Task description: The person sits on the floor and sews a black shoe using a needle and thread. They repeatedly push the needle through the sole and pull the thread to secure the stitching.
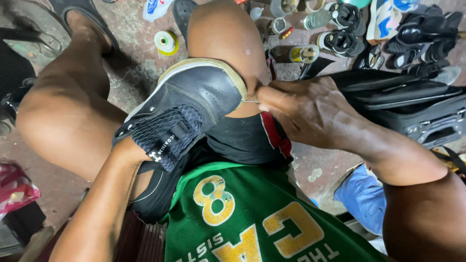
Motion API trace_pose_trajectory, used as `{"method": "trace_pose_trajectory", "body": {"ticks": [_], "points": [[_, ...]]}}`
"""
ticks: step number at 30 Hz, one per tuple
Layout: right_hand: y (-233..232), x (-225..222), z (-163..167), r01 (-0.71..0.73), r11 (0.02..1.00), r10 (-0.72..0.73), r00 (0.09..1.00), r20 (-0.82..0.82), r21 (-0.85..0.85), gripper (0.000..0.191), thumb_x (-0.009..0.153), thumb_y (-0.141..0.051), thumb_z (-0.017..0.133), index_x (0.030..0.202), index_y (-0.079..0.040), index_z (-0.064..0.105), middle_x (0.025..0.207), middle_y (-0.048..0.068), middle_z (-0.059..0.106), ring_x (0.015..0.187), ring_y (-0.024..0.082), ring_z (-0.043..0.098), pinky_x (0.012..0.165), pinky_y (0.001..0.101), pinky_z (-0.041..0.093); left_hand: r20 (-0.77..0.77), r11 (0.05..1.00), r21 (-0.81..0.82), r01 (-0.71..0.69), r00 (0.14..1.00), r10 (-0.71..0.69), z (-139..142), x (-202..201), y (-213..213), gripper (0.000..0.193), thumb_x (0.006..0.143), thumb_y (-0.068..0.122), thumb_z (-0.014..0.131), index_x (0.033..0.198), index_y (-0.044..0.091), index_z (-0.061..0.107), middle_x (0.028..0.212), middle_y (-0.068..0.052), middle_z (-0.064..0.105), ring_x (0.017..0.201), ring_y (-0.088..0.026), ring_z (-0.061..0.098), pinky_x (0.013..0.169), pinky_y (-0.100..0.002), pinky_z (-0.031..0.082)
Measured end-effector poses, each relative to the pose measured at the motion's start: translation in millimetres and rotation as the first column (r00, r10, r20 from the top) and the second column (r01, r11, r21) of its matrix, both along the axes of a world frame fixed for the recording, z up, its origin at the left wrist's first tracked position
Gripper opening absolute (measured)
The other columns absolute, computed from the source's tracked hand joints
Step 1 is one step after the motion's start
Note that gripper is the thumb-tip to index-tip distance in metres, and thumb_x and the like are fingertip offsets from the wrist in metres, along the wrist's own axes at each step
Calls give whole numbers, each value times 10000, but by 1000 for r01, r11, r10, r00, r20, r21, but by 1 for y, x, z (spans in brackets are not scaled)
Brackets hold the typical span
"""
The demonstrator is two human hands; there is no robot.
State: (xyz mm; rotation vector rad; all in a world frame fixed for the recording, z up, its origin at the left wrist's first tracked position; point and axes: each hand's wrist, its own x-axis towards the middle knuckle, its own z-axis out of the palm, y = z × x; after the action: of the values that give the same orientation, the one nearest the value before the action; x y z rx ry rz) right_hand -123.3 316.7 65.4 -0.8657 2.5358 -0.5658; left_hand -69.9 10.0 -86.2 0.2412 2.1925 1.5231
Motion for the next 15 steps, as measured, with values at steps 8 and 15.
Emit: {"method": "trace_pose_trajectory", "body": {"ticks": [8, 15], "points": [[2, 3, -5, -12, 1000, 12, 1000, -6, -19, 248, 878, -41, 627, 1125, -66, 613, 873, 82, 682, 731, 312, 697, 569, 441, 528, 4, 1000, 0, 2, 1000, -2, 2, -1, -3, 158, 878, 51, 692, 1034, 28, 701, 1002, -143, 727, 923, -286, 683, 800, -395, 533], [1, 12, -11, 40, 996, -43, 998, -45, -75, 163, 961, -116, 645, 1118, -85, 615, 888, 109, 674, 755, 331, 689, 624, 441, 526, -2, 1000, -7, 9, 1000, -9, 3, -1, -3, 162, 878, 38, 696, 1040, 30, 704, 1003, -138, 729, 919, -277, 681, 804, -387, 533]]}}
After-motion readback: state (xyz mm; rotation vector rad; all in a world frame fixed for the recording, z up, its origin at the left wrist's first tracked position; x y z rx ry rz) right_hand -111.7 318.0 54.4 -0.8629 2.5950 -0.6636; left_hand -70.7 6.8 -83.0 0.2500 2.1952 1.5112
